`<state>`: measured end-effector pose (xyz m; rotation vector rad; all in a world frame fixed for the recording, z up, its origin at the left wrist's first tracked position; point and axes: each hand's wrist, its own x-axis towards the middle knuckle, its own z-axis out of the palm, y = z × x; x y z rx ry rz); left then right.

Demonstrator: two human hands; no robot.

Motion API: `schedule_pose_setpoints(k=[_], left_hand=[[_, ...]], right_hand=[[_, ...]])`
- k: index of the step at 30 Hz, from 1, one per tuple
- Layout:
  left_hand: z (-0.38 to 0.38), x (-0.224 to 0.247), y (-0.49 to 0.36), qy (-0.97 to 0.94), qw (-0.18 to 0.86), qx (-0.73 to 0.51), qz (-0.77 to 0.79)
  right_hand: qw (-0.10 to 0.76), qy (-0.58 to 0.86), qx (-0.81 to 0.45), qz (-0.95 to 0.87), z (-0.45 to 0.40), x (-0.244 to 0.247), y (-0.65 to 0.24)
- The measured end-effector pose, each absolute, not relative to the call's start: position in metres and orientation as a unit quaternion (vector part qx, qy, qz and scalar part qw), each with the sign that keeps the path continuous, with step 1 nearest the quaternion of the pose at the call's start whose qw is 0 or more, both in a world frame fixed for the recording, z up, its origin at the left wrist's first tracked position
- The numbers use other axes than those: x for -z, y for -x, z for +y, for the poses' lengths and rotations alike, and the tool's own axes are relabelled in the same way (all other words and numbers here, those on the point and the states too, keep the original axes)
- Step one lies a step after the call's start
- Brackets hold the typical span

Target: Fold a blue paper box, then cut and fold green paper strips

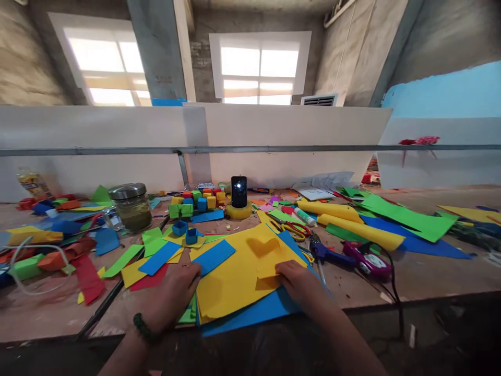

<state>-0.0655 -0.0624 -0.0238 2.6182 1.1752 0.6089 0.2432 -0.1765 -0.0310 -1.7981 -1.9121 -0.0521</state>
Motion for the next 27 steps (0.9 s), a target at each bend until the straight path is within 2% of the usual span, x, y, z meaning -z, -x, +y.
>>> schedule_pose_setpoints(k=[7,13,27], left_hand=[[-0.06,0.035,0.071,-0.865,0.166,-0.183,0.436],[-0.058,0.035,0.073,-0.857,0.211,-0.162,0.442],[-0.059,0.033,0.076,-0.859,0.137,-0.193,0.454]], right_hand=[[0.269,0.679,-0.06,-0.681,-0.182,0.039,-0.243],[0.284,0.676,-0.066,-0.677,-0.182,0.039,-0.243],[0.258,0.663,0.009,-0.702,-0.181,0.047,-0.243]])
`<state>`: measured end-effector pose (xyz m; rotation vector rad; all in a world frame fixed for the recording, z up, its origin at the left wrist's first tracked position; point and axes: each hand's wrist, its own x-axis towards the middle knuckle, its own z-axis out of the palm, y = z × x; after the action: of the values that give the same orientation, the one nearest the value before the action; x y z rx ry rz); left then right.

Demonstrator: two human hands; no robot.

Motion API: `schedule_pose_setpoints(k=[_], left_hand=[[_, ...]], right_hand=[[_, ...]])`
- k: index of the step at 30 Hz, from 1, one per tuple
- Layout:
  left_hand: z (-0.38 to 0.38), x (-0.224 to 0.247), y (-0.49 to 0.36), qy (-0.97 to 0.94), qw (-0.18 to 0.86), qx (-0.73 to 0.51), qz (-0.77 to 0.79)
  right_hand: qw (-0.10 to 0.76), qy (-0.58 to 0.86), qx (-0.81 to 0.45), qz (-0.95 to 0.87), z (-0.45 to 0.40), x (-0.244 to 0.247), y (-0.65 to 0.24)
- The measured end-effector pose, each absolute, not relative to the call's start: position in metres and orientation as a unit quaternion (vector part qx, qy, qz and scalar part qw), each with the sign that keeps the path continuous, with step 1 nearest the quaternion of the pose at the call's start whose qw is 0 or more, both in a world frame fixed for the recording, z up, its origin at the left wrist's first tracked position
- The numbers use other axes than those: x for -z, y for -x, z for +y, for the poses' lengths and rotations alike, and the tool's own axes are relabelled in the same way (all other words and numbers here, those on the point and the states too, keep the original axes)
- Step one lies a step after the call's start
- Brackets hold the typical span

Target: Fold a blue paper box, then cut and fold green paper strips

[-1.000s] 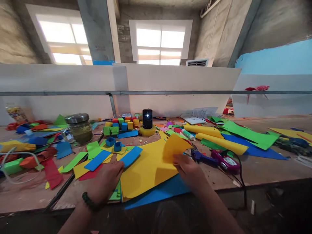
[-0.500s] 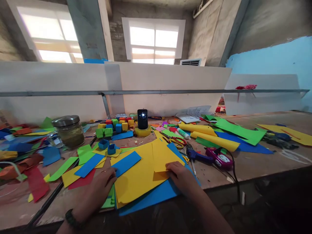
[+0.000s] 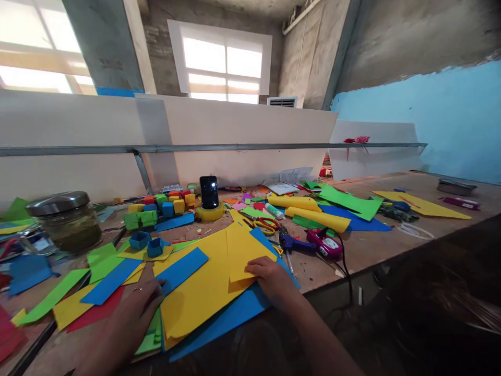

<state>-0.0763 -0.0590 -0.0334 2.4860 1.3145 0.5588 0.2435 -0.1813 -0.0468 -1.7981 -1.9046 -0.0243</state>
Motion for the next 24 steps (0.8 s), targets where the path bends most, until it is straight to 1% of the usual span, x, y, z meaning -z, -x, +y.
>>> schedule_pose_setpoints(k=[3,7,9,11,14,15,18,19,22,24], left_hand=[[-0.063,0.025,0.074,-0.857,0.134,-0.185,0.462],[-0.064,0.019,0.073,-0.867,0.132,-0.177,0.447],[-0.062,0.023,0.074,-0.867,0.131,-0.176,0.447],[-0.06,0.029,0.076,-0.864,0.14,-0.18,0.449],[-0.057,0.038,0.078,-0.859,0.165,-0.182,0.448],[-0.057,0.04,0.078,-0.86,0.172,-0.182,0.445],[-0.058,0.039,0.076,-0.86,0.181,-0.18,0.441],[-0.059,0.037,0.076,-0.859,0.183,-0.18,0.443],[-0.063,0.031,0.073,-0.857,0.195,-0.183,0.441],[-0.065,0.028,0.072,-0.855,0.202,-0.187,0.439]], right_hand=[[0.254,0.65,0.051,-0.715,-0.182,0.042,-0.246],[0.266,0.645,0.126,-0.706,-0.187,0.014,-0.262],[0.265,0.633,0.2,-0.699,-0.188,-0.006,-0.277],[0.246,0.622,0.278,-0.69,-0.187,-0.029,-0.297],[0.216,0.642,0.375,-0.633,-0.187,-0.068,-0.336],[0.23,0.656,0.425,-0.58,-0.188,-0.082,-0.35],[0.285,0.665,0.478,-0.498,-0.195,-0.118,-0.388],[0.287,0.665,0.503,-0.472,-0.197,-0.126,-0.398],[0.306,0.65,0.543,-0.434,-0.202,-0.132,-0.416],[0.304,0.667,0.514,-0.445,-0.201,-0.121,-0.427]])
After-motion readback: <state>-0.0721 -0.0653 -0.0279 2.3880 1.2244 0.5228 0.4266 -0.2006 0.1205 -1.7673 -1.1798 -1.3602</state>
